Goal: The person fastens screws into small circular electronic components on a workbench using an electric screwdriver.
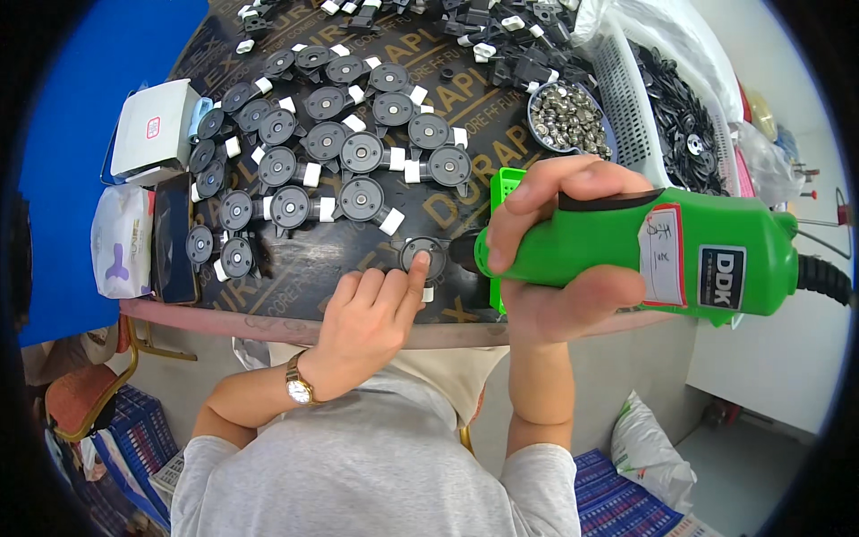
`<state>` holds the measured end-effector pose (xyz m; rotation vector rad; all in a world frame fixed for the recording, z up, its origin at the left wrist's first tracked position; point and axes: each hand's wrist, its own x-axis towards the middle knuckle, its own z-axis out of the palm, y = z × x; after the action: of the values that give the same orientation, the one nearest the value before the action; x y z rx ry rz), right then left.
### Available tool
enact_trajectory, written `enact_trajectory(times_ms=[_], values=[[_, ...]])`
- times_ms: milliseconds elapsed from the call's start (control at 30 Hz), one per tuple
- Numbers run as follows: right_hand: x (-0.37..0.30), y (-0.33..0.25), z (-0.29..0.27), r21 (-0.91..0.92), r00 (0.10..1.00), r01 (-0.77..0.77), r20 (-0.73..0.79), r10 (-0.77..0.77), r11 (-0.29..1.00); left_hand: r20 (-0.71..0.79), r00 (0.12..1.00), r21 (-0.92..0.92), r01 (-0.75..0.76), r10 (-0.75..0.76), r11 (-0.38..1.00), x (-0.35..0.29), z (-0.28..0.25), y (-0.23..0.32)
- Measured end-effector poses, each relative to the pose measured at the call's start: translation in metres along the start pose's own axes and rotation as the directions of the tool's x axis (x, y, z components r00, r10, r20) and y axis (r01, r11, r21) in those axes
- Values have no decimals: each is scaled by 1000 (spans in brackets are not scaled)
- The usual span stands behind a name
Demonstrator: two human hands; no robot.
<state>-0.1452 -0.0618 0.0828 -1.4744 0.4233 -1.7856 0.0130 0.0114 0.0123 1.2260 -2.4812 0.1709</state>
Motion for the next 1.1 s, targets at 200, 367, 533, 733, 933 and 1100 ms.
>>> enact_trajectory(times_ms=[200, 367, 533, 733, 933, 1100], values=[[0, 3, 3, -91, 998, 43, 38, -40, 995, 19, 1000, 11, 8, -8, 1000, -1, 0, 1], [-1, 1, 13, -151, 1000, 21, -6, -23, 988, 7, 1000, -10, 11, -11, 1000, 0, 0, 0], [-4, -6, 37, -155, 984, -162, -103, 148, 975, -35, 999, -9, 2, -2, 1000, 0, 3, -3], [-1, 6, 45, -511, 998, 32, 60, -2, 859, -51, 999, 1, -17, 17, 1000, -2, 1, -3], [-7, 11, 57, -470, 993, -67, -117, 13, 880, -53, 998, 31, -16, 18, 999, -4, 1, -4], [-3, 2, 41, -329, 989, -116, 52, 140, 937, -36, 999, 15, -13, 14, 1000, -4, 1, -4]])
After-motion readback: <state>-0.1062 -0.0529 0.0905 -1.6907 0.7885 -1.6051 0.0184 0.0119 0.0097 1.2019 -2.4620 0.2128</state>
